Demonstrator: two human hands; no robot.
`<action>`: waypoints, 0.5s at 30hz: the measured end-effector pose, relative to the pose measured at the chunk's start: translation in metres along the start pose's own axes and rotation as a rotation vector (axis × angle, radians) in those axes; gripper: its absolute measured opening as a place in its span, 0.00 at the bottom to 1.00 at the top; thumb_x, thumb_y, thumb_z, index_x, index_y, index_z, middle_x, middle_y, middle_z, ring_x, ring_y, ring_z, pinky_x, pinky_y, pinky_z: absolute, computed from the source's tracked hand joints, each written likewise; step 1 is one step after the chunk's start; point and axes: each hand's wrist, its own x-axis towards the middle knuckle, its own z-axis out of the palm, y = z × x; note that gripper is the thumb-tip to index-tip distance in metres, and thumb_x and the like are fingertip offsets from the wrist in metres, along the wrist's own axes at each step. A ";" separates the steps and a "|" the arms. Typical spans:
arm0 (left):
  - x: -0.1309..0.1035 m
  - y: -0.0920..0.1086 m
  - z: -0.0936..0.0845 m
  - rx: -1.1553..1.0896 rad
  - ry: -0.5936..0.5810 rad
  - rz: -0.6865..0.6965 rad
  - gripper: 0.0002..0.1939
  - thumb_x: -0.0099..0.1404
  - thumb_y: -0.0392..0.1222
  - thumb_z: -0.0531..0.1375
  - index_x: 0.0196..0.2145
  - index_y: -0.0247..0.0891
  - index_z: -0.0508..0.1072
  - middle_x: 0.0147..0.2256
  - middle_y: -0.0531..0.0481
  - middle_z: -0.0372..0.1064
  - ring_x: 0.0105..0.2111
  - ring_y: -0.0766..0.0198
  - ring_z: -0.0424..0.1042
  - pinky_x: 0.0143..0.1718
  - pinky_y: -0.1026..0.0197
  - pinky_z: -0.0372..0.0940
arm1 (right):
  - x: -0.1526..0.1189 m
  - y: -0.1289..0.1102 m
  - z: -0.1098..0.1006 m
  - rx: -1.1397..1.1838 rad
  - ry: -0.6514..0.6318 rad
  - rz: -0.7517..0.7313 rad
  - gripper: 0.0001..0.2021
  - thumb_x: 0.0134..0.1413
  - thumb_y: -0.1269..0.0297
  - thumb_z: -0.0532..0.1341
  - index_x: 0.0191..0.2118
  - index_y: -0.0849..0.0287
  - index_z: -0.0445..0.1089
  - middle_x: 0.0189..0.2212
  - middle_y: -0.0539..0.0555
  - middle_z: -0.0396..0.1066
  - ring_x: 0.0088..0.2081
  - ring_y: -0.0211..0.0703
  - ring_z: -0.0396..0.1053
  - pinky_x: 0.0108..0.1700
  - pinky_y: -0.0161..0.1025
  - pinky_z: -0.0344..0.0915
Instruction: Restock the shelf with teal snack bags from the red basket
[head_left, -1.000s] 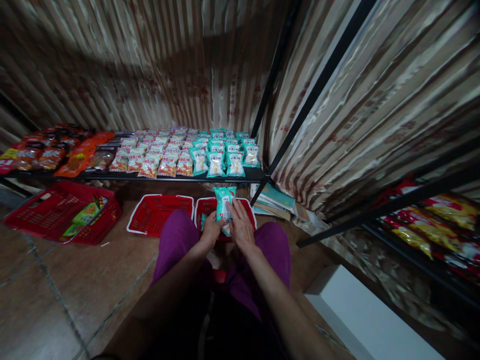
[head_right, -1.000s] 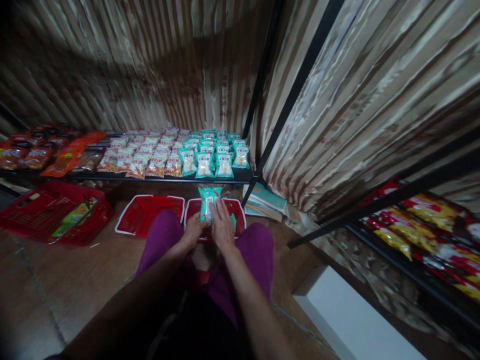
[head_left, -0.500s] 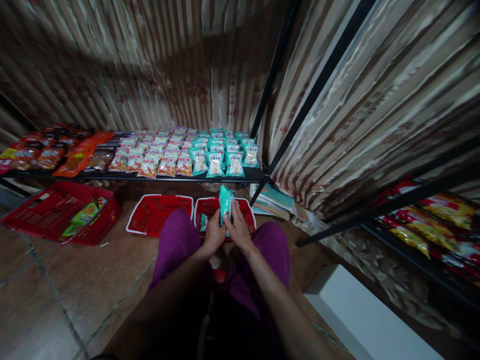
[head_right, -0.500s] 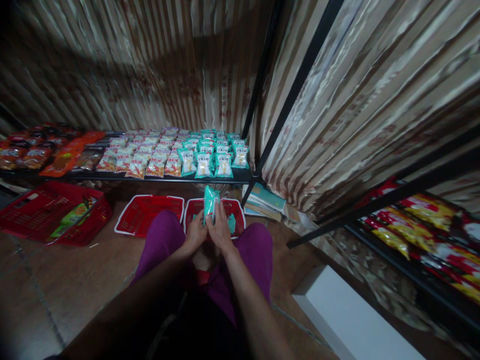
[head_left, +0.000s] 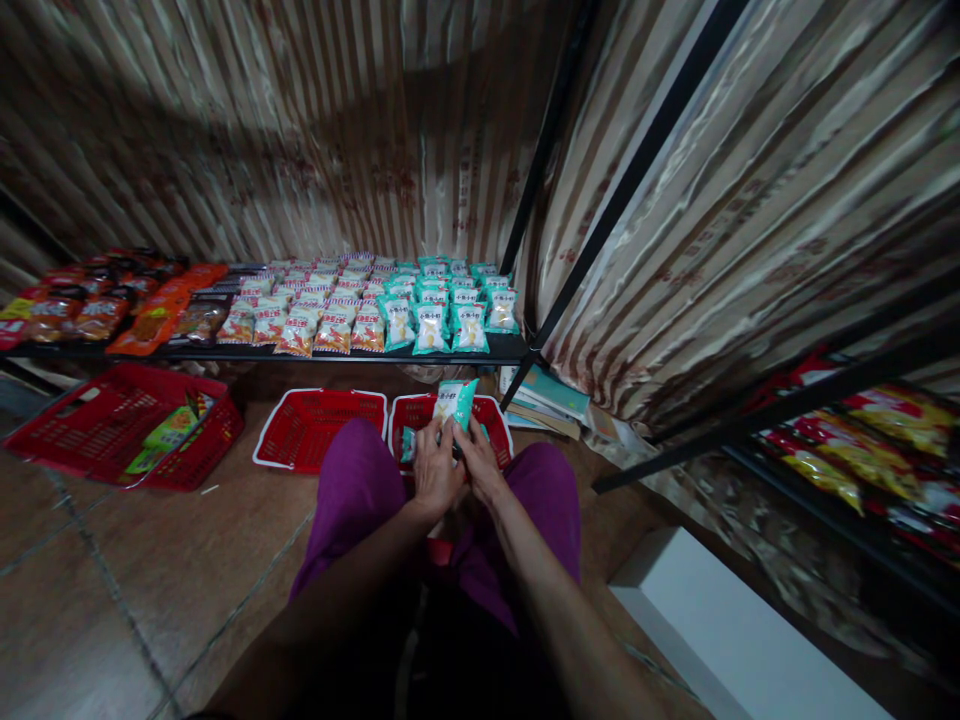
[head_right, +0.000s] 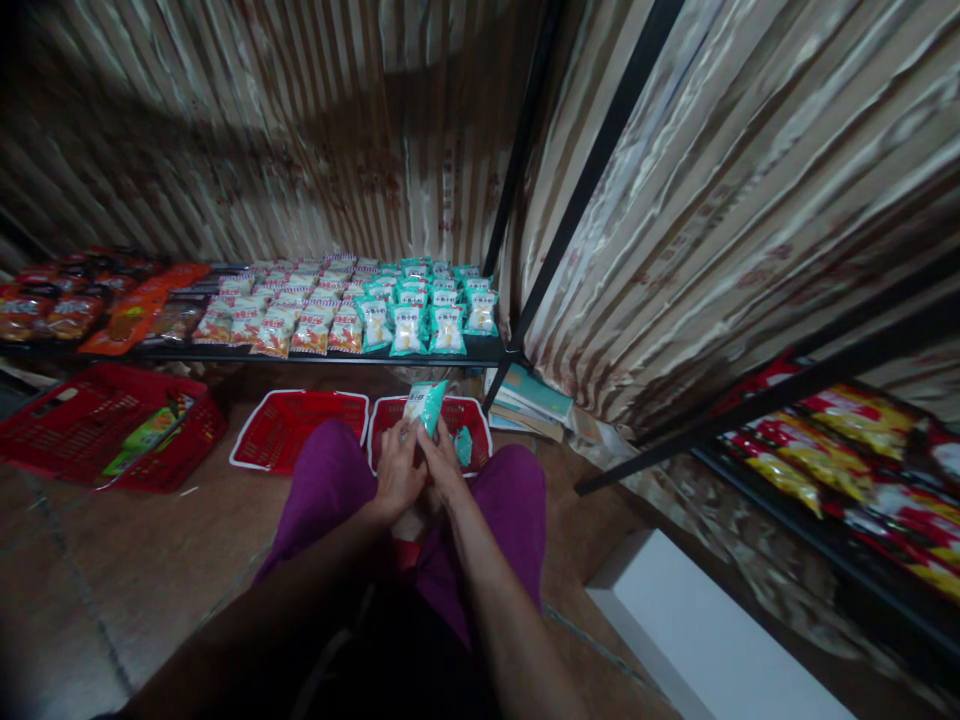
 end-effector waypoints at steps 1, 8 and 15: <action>-0.001 0.001 0.000 0.015 -0.013 0.012 0.31 0.57 0.32 0.56 0.59 0.38 0.59 0.57 0.40 0.55 0.55 0.51 0.55 0.56 0.48 0.57 | -0.001 0.000 0.001 0.045 0.013 0.024 0.28 0.42 0.51 0.66 0.52 0.50 0.67 0.47 0.51 0.73 0.51 0.44 0.68 0.55 0.42 0.63; -0.001 0.000 0.000 -0.103 -0.080 0.108 0.30 0.57 0.32 0.55 0.58 0.33 0.59 0.58 0.38 0.56 0.57 0.52 0.53 0.58 0.47 0.54 | 0.004 0.007 -0.011 0.178 0.081 0.116 0.26 0.36 0.56 0.69 0.46 0.53 0.69 0.42 0.51 0.75 0.42 0.45 0.73 0.41 0.39 0.72; 0.024 -0.015 0.002 -0.723 -0.012 -0.452 0.19 0.59 0.35 0.58 0.49 0.35 0.69 0.54 0.41 0.63 0.56 0.56 0.60 0.58 0.51 0.55 | 0.019 0.019 -0.040 0.187 0.116 0.151 0.20 0.40 0.61 0.66 0.44 0.50 0.67 0.40 0.49 0.75 0.40 0.43 0.73 0.37 0.42 0.73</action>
